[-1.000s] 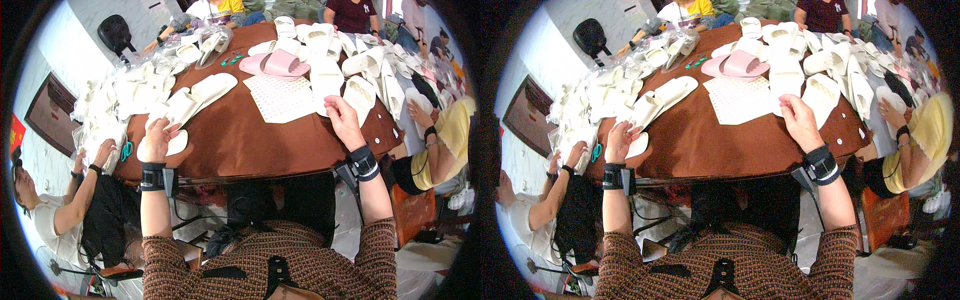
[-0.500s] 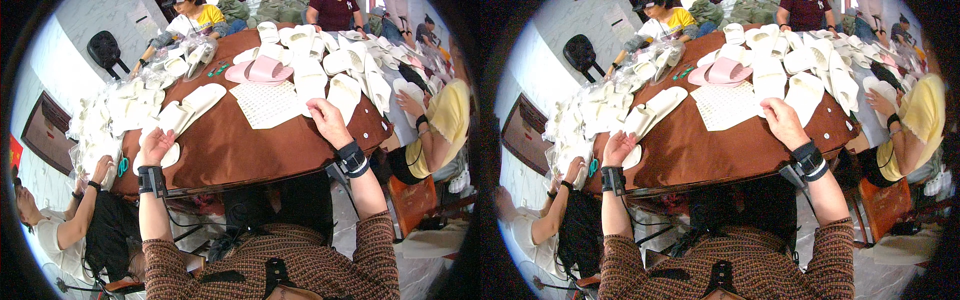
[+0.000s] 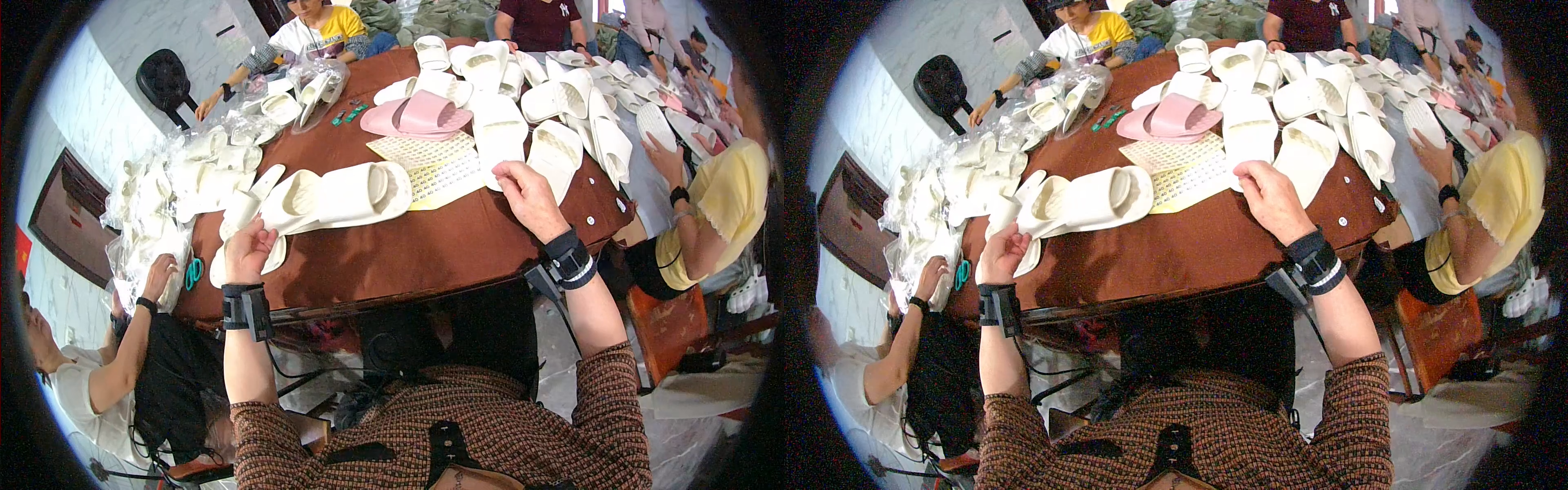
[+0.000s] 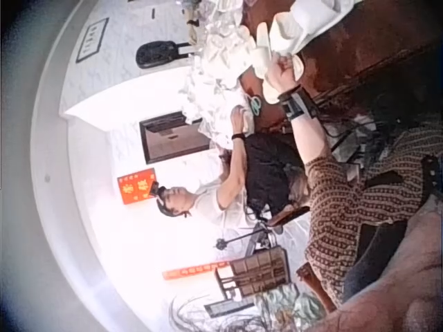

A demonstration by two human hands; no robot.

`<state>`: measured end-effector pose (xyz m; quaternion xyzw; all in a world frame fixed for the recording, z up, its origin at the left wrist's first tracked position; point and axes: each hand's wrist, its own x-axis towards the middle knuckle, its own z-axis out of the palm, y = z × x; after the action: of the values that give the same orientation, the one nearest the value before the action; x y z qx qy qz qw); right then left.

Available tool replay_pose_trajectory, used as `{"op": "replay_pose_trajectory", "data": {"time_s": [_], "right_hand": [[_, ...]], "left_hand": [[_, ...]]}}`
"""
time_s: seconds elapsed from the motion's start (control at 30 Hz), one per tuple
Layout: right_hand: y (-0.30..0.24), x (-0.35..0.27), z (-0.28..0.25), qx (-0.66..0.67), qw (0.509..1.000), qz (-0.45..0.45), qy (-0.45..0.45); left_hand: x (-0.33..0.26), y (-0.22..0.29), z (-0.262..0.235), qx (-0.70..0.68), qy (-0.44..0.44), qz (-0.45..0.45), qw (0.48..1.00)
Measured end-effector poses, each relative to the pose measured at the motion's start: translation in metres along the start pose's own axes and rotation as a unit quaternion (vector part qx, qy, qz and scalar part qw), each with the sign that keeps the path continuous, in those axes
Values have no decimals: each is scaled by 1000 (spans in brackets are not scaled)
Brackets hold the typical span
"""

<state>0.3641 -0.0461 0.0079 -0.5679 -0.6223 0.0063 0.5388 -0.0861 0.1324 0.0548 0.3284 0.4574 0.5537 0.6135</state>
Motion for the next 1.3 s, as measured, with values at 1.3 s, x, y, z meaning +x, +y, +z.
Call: {"op": "replay_pose_trajectory", "data": {"time_s": [1.3], "right_hand": [[-78,-24,35,145,969,-20,-201]], "left_hand": [[-138,-59,35,236,-273,55,931]]}}
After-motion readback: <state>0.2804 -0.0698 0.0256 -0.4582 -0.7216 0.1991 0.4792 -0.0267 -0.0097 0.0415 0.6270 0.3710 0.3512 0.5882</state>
